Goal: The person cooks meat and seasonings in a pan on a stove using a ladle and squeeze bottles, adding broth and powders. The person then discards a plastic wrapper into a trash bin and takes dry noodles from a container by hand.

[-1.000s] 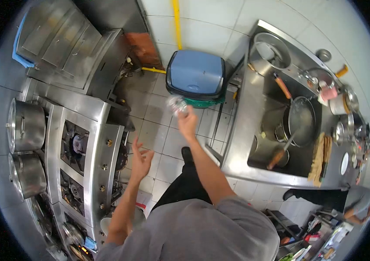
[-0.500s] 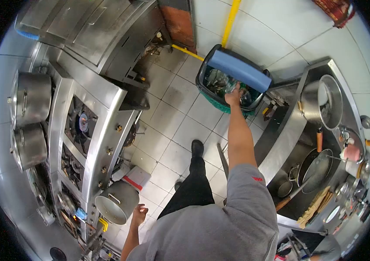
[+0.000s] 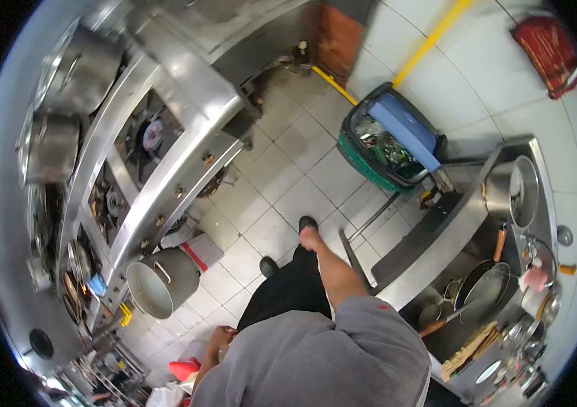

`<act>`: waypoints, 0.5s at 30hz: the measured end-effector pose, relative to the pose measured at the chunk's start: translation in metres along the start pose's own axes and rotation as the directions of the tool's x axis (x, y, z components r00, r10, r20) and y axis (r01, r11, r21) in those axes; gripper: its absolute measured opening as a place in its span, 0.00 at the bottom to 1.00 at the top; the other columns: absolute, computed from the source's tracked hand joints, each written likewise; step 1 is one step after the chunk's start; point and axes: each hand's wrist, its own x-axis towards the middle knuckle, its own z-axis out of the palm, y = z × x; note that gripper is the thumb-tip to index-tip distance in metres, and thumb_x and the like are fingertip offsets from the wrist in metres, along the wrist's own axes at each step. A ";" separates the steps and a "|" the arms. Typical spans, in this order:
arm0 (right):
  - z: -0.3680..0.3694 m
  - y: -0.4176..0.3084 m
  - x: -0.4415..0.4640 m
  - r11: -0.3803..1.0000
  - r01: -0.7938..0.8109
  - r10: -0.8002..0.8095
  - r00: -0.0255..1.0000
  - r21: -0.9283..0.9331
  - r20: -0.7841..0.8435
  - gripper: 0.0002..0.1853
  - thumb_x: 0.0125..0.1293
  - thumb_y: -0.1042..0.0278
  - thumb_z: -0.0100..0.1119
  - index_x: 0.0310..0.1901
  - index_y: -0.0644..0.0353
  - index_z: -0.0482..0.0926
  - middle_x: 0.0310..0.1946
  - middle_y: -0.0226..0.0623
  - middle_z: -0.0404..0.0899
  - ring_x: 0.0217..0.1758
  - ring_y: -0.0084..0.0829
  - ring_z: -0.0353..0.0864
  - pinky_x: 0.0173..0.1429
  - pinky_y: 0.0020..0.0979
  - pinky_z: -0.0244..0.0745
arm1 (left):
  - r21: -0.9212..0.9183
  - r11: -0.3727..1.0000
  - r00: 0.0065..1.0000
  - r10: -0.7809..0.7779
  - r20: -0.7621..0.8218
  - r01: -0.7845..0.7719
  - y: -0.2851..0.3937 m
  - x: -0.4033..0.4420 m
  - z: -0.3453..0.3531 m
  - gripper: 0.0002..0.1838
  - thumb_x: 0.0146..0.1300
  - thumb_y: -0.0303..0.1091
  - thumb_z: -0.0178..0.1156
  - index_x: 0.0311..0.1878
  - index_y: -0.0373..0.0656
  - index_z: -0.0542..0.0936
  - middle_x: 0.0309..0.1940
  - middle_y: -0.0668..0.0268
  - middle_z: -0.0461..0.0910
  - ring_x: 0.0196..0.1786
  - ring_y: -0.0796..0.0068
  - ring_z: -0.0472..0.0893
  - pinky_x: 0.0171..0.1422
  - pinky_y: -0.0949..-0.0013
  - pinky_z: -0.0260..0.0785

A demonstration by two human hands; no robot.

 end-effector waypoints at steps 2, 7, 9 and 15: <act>0.037 -0.021 -0.053 0.899 0.204 -0.124 0.967 -0.387 0.222 0.08 0.50 0.69 0.61 0.18 0.60 0.75 0.17 0.37 0.76 0.17 0.28 0.74 0.20 0.35 0.68 | -0.538 0.735 0.855 -0.516 -0.049 0.413 0.028 -0.016 -0.005 0.23 0.62 0.45 0.59 0.31 0.28 0.81 0.18 0.56 0.79 0.22 0.67 0.80 0.29 0.66 0.72; 0.079 -0.054 -0.114 0.810 0.304 -0.058 0.892 -0.501 0.449 0.20 0.50 0.57 0.65 0.40 0.65 0.82 0.40 0.50 0.82 0.45 0.43 0.82 0.50 0.38 0.75 | -0.454 0.798 0.796 -0.545 -0.263 0.396 0.027 -0.047 0.033 0.13 0.55 0.37 0.64 0.26 0.35 0.80 0.15 0.59 0.75 0.20 0.73 0.74 0.29 0.64 0.68; 0.090 -0.051 -0.112 0.787 0.304 0.038 0.845 -0.538 0.533 0.31 0.53 0.48 0.67 0.52 0.65 0.78 0.50 0.46 0.80 0.54 0.39 0.78 0.57 0.36 0.72 | -0.537 0.787 0.775 -0.532 -0.340 0.305 -0.006 -0.053 0.065 0.13 0.55 0.38 0.64 0.28 0.35 0.81 0.17 0.59 0.77 0.22 0.72 0.75 0.31 0.64 0.69; 0.146 -0.099 -0.158 0.639 -0.159 0.646 0.643 -0.753 0.412 0.48 0.57 0.24 0.49 0.69 0.56 0.61 0.69 0.52 0.59 0.68 0.57 0.61 0.60 0.64 0.64 | -0.803 0.596 0.729 -0.547 -0.412 -0.008 -0.151 -0.065 0.137 0.19 0.54 0.39 0.63 0.46 0.38 0.79 0.34 0.55 0.83 0.38 0.66 0.81 0.45 0.64 0.73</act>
